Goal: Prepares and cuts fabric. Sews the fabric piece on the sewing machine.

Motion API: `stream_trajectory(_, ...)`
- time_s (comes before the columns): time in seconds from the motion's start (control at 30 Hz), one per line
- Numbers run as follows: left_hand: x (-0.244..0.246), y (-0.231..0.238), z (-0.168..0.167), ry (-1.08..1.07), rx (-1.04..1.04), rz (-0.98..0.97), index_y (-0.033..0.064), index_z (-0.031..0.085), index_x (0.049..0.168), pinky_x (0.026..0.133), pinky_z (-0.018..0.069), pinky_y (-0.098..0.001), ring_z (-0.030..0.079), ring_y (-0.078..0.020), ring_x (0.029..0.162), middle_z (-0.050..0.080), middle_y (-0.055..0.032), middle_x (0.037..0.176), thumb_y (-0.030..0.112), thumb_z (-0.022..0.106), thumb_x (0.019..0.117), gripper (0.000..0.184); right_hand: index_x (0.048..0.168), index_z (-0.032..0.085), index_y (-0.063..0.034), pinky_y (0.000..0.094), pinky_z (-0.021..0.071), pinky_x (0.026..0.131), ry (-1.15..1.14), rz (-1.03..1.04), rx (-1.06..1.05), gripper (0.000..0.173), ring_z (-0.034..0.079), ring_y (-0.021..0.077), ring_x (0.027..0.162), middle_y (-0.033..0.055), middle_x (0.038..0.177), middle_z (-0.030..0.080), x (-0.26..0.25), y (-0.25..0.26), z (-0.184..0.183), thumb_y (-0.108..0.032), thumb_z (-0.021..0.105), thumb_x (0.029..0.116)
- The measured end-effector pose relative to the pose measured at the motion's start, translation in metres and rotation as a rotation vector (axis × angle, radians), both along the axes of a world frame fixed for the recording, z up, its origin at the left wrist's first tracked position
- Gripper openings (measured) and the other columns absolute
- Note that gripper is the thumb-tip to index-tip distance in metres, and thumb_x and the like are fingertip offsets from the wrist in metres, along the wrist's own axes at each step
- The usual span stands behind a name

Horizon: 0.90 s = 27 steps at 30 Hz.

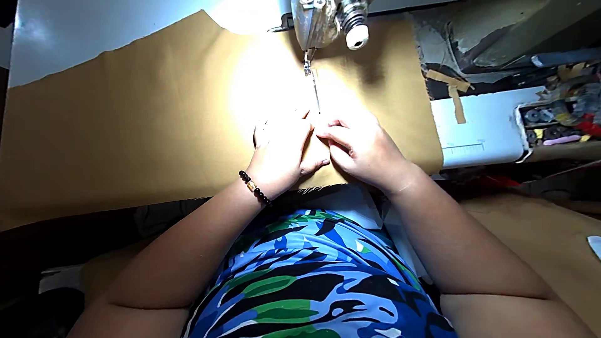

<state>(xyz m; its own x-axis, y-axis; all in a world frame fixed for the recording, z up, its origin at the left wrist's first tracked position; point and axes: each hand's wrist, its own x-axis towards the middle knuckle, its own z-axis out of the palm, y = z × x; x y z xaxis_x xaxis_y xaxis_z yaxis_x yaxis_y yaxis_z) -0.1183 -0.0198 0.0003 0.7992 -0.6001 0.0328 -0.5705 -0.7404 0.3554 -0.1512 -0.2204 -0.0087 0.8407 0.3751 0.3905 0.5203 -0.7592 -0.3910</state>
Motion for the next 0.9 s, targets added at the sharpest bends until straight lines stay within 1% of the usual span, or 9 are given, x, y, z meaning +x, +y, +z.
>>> stream_trajectory(0.1,0.009,-0.001,0.0,0.0,0.028,-0.004,0.0152,0.062,0.134,0.111,0.0237,-0.0665,0.045,-0.0277,0.143,0.047,-0.0035,0.158,0.066,0.06,0.0885,0.069,0.111,0.077,-0.0075,0.0516,0.0462,0.094,0.008,-0.004,-0.038,0.031,0.064,0.0335,0.109,0.0147,0.11,0.071,0.007,-0.001,0.001,-0.011,0.051,0.0948)
stream_trajectory(0.23,0.024,-0.002,0.001,0.035,0.043,-0.003,0.0172,0.061,0.134,0.113,0.021,-0.0658,0.041,-0.0255,0.146,0.043,-0.0016,0.16,0.07,0.06,0.0862,0.072,0.112,0.077,-0.0086,0.0514,0.0465,0.087,0.063,-0.029,-0.07,0.033,0.062,0.0357,0.107,0.0158,0.109,0.069,0.023,-0.003,0.006,-0.011,0.05,0.0943)
stream_trajectory(0.3,0.028,-0.003,0.002,0.032,0.039,-0.001,0.0175,0.062,0.132,0.111,0.0227,-0.066,0.042,-0.0256,0.145,0.045,-0.0018,0.158,0.071,0.062,0.0843,0.071,0.11,0.077,-0.0092,0.0504,0.0465,0.087,0.104,-0.031,-0.089,0.031,0.062,0.0342,0.107,0.0148,0.107,0.067,0.028,-0.003,0.011,-0.011,0.05,0.0955)
stream_trajectory(0.37,0.033,-0.004,0.002,0.039,0.034,-0.006,0.0174,0.062,0.132,0.111,0.024,-0.0661,0.042,-0.0252,0.145,0.046,-0.0015,0.158,0.071,0.061,0.0844,0.071,0.111,0.076,-0.0088,0.0534,0.0468,0.087,0.145,-0.027,-0.128,0.031,0.061,0.0359,0.108,0.0159,0.106,0.066,0.033,-0.003,0.016,-0.012,0.049,0.0963)
stream_trajectory(0.5,0.055,-0.006,0.006,0.055,0.059,-0.001,0.0174,0.06,0.134,0.11,0.0261,-0.0648,0.039,-0.0245,0.147,0.041,-0.0012,0.162,0.07,0.06,0.0862,0.071,0.117,0.075,-0.0092,0.0563,0.0469,0.091,0.2,-0.036,-0.18,0.034,0.059,0.0403,0.113,0.019,0.117,0.065,0.054,-0.005,0.021,-0.011,0.048,0.0964)
stream_trajectory(0.67,0.093,-0.012,0.009,0.026,0.077,0.0,0.014,0.058,0.137,0.108,0.0305,-0.0676,0.042,-0.0306,0.144,0.045,-0.0079,0.156,0.069,0.061,0.0871,0.074,0.132,0.069,-0.0126,0.0591,0.048,0.091,0.24,-0.122,-0.261,0.038,0.054,0.0423,0.123,0.0183,0.128,0.06,0.076,-0.001,0.027,-0.01,0.049,0.0998)
stream_trajectory(0.77,0.108,-0.016,0.015,0.034,0.116,0.027,0.0153,0.055,0.139,0.113,0.0248,-0.0665,0.039,-0.0298,0.147,0.047,-0.0089,0.154,0.071,0.058,0.0874,0.076,0.14,0.063,-0.0141,0.0643,0.0416,0.1,0.244,-0.198,-0.301,0.04,0.053,0.044,0.128,0.0198,0.138,0.057,0.072,-0.003,0.025,-0.017,0.049,0.1029)
stream_trajectory(0.83,0.114,-0.017,0.016,0.04,0.101,0.036,0.015,0.055,0.138,0.116,0.0201,-0.0639,0.035,-0.0285,0.149,0.047,-0.0095,0.153,0.071,0.06,0.0861,0.076,0.136,0.065,-0.0142,0.0667,0.0406,0.101,0.261,-0.244,-0.272,0.039,0.051,0.0462,0.133,0.02,0.141,0.058,0.063,-0.012,0.029,-0.025,0.047,0.1034)
stream_trajectory(0.9,0.116,-0.017,0.014,0.036,0.09,0.039,0.0151,0.056,0.137,0.116,0.0201,-0.0623,0.035,-0.0279,0.148,0.049,-0.0099,0.151,0.071,0.062,0.085,0.076,0.129,0.069,-0.0084,0.0661,0.0416,0.101,0.179,-0.272,-0.17,0.035,0.053,0.0483,0.128,0.025,0.133,0.062,0.052,-0.035,0.03,-0.024,0.051,0.1031)
